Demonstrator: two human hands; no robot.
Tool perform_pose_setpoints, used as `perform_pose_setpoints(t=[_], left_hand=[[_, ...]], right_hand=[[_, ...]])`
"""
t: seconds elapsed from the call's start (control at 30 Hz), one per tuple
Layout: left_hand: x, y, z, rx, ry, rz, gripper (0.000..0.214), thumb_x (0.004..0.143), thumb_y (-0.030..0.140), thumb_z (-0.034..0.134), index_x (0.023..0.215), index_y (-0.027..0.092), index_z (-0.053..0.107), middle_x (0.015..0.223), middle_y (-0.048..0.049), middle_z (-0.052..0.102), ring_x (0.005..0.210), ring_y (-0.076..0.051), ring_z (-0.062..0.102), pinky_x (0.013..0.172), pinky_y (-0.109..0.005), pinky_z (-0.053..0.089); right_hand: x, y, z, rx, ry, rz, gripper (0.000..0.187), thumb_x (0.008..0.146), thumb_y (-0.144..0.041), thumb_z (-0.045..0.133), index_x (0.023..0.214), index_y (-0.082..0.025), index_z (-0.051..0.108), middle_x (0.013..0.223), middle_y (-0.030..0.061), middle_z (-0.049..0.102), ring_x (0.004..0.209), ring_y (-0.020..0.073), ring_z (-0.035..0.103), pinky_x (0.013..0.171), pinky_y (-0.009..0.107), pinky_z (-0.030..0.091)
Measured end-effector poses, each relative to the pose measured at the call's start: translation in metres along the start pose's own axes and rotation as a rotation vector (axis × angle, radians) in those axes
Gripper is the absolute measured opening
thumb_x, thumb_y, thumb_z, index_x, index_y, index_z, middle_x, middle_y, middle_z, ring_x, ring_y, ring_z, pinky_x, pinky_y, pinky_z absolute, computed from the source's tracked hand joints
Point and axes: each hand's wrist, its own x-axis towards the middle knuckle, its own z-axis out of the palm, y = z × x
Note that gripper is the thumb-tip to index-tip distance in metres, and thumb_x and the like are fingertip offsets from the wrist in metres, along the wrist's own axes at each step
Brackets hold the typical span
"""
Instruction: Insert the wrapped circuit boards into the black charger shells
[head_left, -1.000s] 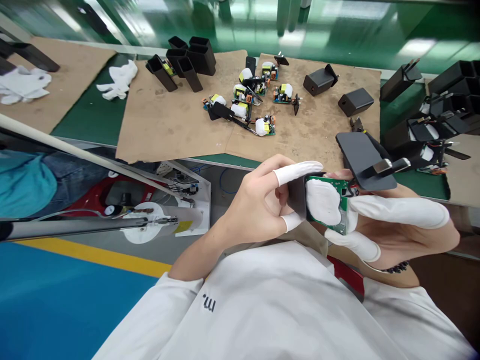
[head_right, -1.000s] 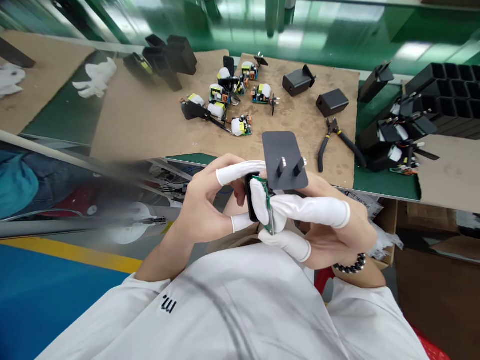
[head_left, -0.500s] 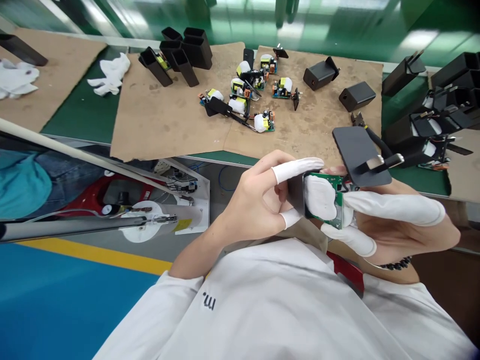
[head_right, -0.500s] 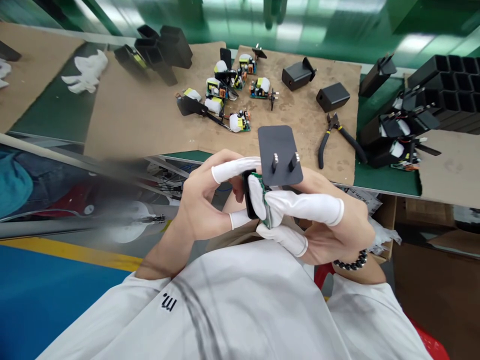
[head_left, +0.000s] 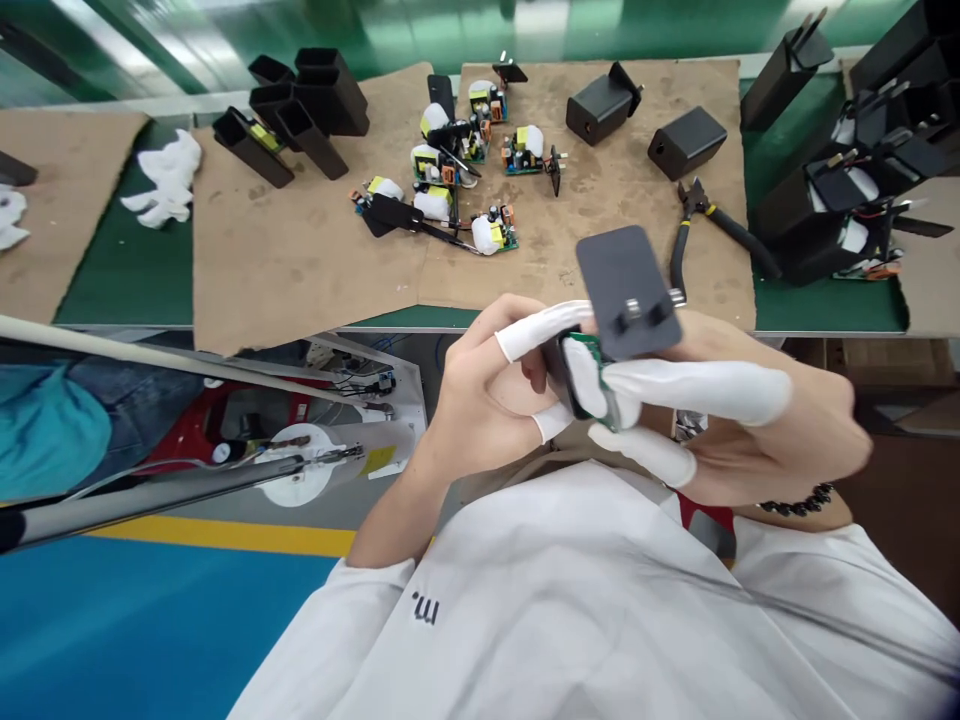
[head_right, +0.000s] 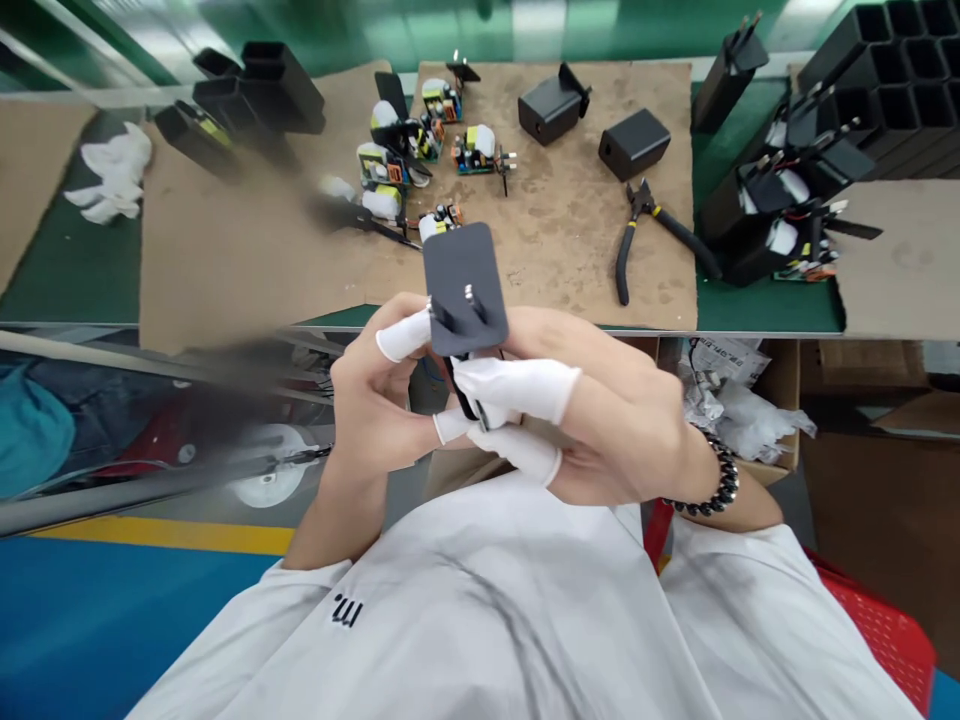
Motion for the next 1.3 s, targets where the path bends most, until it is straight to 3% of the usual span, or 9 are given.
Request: perform_pose_setpoints(t=[0.1, 0.2, 0.27, 0.4, 0.5, 0.77, 0.9, 1.1, 1.3], left_hand=[[0.0, -0.007, 0.003, -0.021, -0.003, -0.152, 0.055, 0.063, 0.018, 0.091, 0.116, 0.024, 0.076, 0.1, -0.0011, 0.064, 0.069, -0.01, 0.057, 0.064, -0.025, 0.052], [0.003, -0.017, 0.004, -0.149, -0.059, -0.366, 0.06, 0.057, 0.018, 0.093, 0.114, 0.02, 0.076, 0.099, -0.0014, 0.065, 0.065, -0.009, 0.057, 0.063, -0.024, 0.053], [0.005, -0.024, 0.003, -0.287, -0.172, -0.498, 0.07, 0.05, 0.022, 0.098, 0.116, 0.018, 0.076, 0.092, -0.0012, 0.067, 0.064, -0.01, 0.058, 0.065, -0.027, 0.055], [0.009, -0.032, 0.002, -0.621, -0.436, -0.661, 0.081, 0.037, 0.034, 0.106, 0.112, 0.017, 0.079, 0.087, -0.0061, 0.073, 0.073, -0.02, 0.066, 0.07, -0.034, 0.058], [0.011, -0.031, 0.003, -0.745, -0.489, -0.675, 0.078, 0.034, 0.036, 0.107, 0.105, 0.016, 0.081, 0.095, -0.0098, 0.076, 0.083, -0.025, 0.07, 0.076, -0.037, 0.059], [0.029, -0.035, 0.032, -0.302, -0.091, -0.605, 0.08, 0.052, 0.018, 0.093, 0.128, 0.014, 0.07, 0.075, 0.0053, 0.058, 0.058, -0.009, 0.055, 0.059, -0.024, 0.049], [0.047, -0.058, 0.059, -0.042, 0.073, -0.374, 0.06, 0.056, 0.008, 0.081, 0.115, 0.018, 0.074, 0.089, 0.0048, 0.052, 0.057, -0.006, 0.053, 0.055, -0.021, 0.045], [0.061, -0.074, 0.085, 0.075, 0.206, -0.358, 0.05, 0.056, 0.005, 0.079, 0.105, 0.015, 0.073, 0.088, 0.0049, 0.052, 0.051, -0.003, 0.047, 0.052, -0.021, 0.044], [0.057, -0.075, 0.079, 0.065, 0.144, -0.334, 0.067, 0.06, 0.006, 0.079, 0.126, 0.018, 0.07, 0.091, 0.0038, 0.052, 0.052, -0.003, 0.05, 0.053, -0.021, 0.046]], right_hand=[[0.002, 0.008, -0.003, -0.173, -0.01, -0.212, 0.014, 0.089, -0.026, 0.075, 0.103, -0.025, 0.073, 0.137, 0.0113, 0.072, 0.139, 0.03, 0.062, 0.117, 0.053, 0.053], [0.006, 0.02, -0.02, -0.117, -0.036, -0.08, 0.026, 0.083, -0.042, 0.085, 0.104, -0.03, 0.077, 0.167, 0.0004, 0.046, 0.159, 0.0366, 0.038, 0.129, 0.059, 0.04], [0.01, 0.032, -0.031, 0.09, 0.006, 0.013, 0.028, 0.087, -0.031, 0.082, 0.114, -0.035, 0.076, 0.169, -0.0056, 0.042, 0.159, 0.0299, 0.038, 0.129, 0.051, 0.043], [0.023, 0.062, -0.034, 0.528, -0.172, 0.178, 0.034, 0.08, -0.02, 0.087, 0.11, -0.03, 0.077, 0.128, 0.0014, 0.078, 0.122, 0.023, 0.074, 0.108, 0.042, 0.063], [0.027, 0.071, -0.027, 0.652, -0.171, 0.318, 0.019, 0.073, -0.031, 0.094, 0.084, -0.025, 0.078, 0.087, -0.0007, 0.084, 0.078, 0.0196, 0.08, 0.074, 0.035, 0.07], [0.024, 0.042, -0.035, 0.309, 0.15, 0.461, 0.016, 0.084, -0.027, 0.084, 0.1, -0.029, 0.086, 0.104, -0.0007, 0.085, 0.097, 0.0239, 0.082, 0.085, 0.035, 0.069], [0.026, 0.054, -0.031, -0.024, 0.239, 0.344, 0.016, 0.084, -0.023, 0.081, 0.097, -0.03, 0.086, 0.106, 0.0002, 0.085, 0.099, 0.0255, 0.08, 0.092, 0.041, 0.066], [0.021, 0.073, -0.006, -0.574, 0.45, 0.197, 0.016, 0.087, -0.02, 0.07, 0.093, -0.024, 0.084, 0.109, 0.0079, 0.084, 0.096, 0.0273, 0.079, 0.086, 0.044, 0.065], [0.031, 0.072, -0.015, 0.033, 0.507, 0.44, 0.011, 0.077, -0.02, 0.082, 0.086, -0.027, 0.084, 0.099, 0.0019, 0.084, 0.093, 0.023, 0.079, 0.085, 0.039, 0.066]])
